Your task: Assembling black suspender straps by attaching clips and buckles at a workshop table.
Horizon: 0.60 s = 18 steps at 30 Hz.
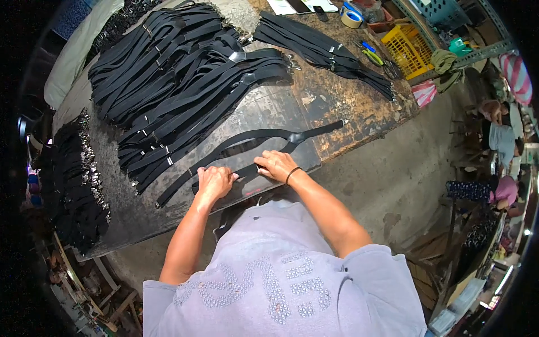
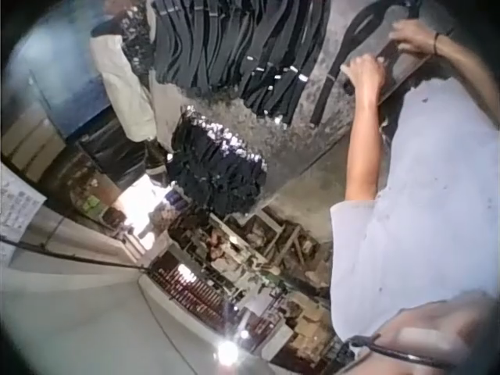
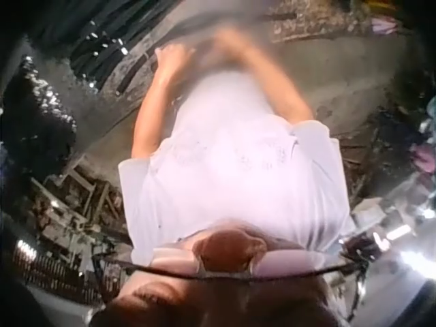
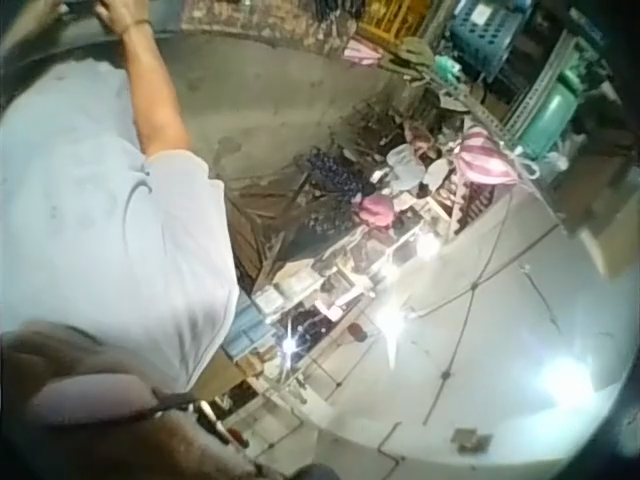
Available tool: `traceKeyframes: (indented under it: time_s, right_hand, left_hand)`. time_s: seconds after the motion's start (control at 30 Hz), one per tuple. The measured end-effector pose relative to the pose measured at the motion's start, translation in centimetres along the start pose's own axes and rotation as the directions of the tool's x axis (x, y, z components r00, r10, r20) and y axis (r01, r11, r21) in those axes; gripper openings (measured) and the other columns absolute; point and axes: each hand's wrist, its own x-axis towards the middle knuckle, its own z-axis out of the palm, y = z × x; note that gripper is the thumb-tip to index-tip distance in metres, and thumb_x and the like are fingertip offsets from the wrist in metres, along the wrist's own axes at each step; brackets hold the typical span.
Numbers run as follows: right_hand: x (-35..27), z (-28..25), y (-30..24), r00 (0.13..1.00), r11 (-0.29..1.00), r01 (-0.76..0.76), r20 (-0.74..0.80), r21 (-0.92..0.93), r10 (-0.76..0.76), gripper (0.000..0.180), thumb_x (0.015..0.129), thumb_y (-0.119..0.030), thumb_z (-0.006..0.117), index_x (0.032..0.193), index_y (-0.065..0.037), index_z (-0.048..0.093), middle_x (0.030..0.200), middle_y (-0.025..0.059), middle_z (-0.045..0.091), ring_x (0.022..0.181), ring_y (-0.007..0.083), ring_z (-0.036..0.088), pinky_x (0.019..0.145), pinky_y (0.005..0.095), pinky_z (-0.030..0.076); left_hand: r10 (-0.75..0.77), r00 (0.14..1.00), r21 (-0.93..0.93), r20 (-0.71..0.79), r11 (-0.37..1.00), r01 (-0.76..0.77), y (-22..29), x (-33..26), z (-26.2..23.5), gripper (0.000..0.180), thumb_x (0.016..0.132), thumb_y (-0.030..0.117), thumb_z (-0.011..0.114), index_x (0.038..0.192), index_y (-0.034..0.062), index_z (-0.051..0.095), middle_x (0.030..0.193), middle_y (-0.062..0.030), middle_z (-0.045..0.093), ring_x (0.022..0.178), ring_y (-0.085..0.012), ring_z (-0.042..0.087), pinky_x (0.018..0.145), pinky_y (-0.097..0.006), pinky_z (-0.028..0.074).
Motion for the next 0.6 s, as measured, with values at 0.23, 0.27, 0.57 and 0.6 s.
traceKeyframes:
  time_s: [0.23, 0.27, 0.57, 0.6]
  right_hand:
    - [-1.1, -1.5, 2.5, 0.998, 0.999, -0.044, 0.034, -0.004, 0.044, 0.027, 0.083, -0.028, 0.068, 0.107, -0.016, 0.063, 0.09, 0.0078, 0.059, 0.089, 0.0304, 0.063, 0.076, 0.0427, 0.053]
    - [-1.2, -1.6, 2.6, 0.996, 0.998, -0.068, 0.061, 0.0, 0.068, 0.027, 0.083, -0.028, 0.067, 0.107, -0.016, 0.063, 0.091, 0.0081, 0.059, 0.089, 0.0309, 0.063, 0.077, 0.0431, 0.053]
    - [-1.5, -0.9, 3.1, 0.996, 0.997, -0.079, 0.034, 0.024, 0.078, 0.031, 0.082, -0.028, 0.069, 0.111, -0.017, 0.063, 0.092, 0.0071, 0.06, 0.092, 0.0296, 0.062, 0.078, 0.0426, 0.053]
    - [-1.5, -0.9, 3.1, 0.996, 0.997, -0.078, 0.035, 0.025, 0.077, 0.031, 0.082, -0.028, 0.069, 0.111, -0.017, 0.063, 0.092, 0.0071, 0.06, 0.092, 0.0296, 0.062, 0.078, 0.0426, 0.053]
  left_hand:
    - [-0.064, 0.993, 0.052, 0.099, 0.997, 0.059, -0.1, 0.0, -1.4, 0.033, 0.089, 0.038, 0.062, 0.082, 0.0075, 0.074, 0.08, -0.0164, 0.071, 0.082, -0.0338, 0.068, 0.081, -0.051, 0.036]
    - [-0.062, 0.993, 0.053, 0.104, 0.997, 0.057, 0.0, 0.0, -1.5, 0.034, 0.09, 0.039, 0.061, 0.083, 0.0087, 0.074, 0.08, -0.0172, 0.07, 0.081, -0.0344, 0.068, 0.078, -0.049, 0.036]
    - [-0.107, 0.98, 0.15, 0.169, 0.985, 0.082, 1.0, 0.8, -0.3, 0.035, 0.088, 0.042, 0.064, 0.095, 0.0087, 0.072, 0.094, -0.015, 0.071, 0.096, -0.0316, 0.066, 0.082, -0.051, 0.037]
    - [-0.118, 0.976, 0.17, 0.181, 0.982, 0.088, 1.4, 0.9, -0.3, 0.036, 0.087, 0.042, 0.065, 0.099, 0.0094, 0.071, 0.098, -0.0138, 0.07, 0.099, -0.0308, 0.064, 0.082, -0.051, 0.038]
